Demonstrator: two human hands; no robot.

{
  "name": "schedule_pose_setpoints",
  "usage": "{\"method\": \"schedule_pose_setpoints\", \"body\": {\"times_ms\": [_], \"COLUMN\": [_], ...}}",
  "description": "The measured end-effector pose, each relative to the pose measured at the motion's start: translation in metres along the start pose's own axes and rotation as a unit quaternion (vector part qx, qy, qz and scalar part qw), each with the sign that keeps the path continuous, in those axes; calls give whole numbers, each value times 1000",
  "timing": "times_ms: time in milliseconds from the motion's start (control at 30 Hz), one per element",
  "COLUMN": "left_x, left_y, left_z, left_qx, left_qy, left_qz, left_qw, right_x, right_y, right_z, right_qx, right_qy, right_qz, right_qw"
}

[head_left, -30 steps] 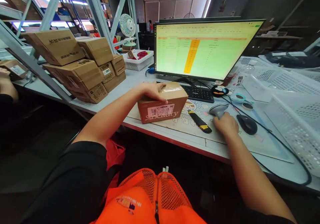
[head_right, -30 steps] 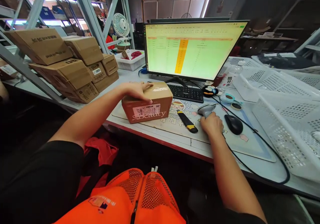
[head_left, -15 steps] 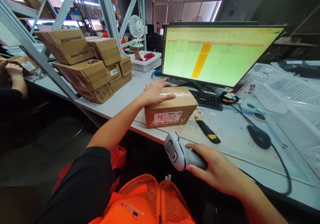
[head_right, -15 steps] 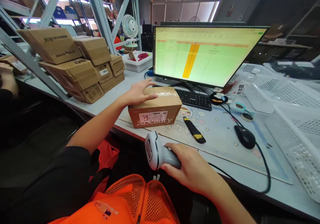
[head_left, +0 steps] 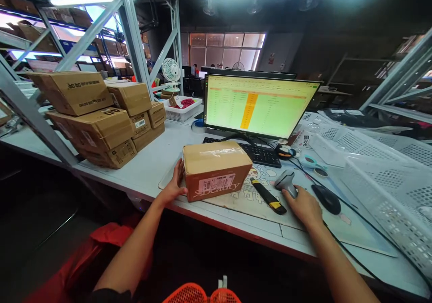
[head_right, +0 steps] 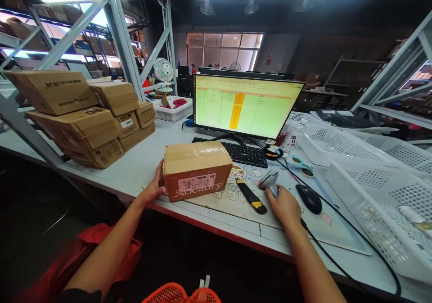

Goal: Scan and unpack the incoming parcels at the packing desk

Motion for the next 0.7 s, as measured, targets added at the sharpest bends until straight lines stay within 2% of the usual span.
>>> {"method": "schedule_pose_setpoints", "body": {"times_ms": [67,133,233,267,367,467,567,700], "left_x": [0,-1,1,2,4,4,4,3], "left_y": [-1,0,1,2,4,6,7,6], "left_z": [-1,-2,1,2,3,-2,-9,-12], "left_qx": [3,4,1,-3,-34,-71,-75,-74], "left_qy": [5,11,23,27,32,36,35,30], "left_qz": [20,39,30,19,-5,-7,-2,12], "left_qw": [1000,999,999,999,999,997,997,997], "right_x": [0,-4,-24,-36,-76,-107,-121,-126], "right_y": [2,12,26,25,4,-24,-42,-47], "right_z": [0,10,43,55,87,107,111,108], "right_qx": [31,55,47,41,36,44,65,81], "right_qy": [-17,-3,79,107,154,168,150,138], "right_qz": [-8,-35,-75,-62,26,88,120,138], "right_qw": [999,998,993,991,987,981,979,977]}}
Point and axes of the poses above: each hand's wrist, its own x-axis away from the middle knuckle, its own y-axis out of the back of the hand, z = x × y, the point moved 5 cm from there along -x, towards the middle knuckle, and after that the axes turned 15 degrees about -x, right-handed, at the moved point
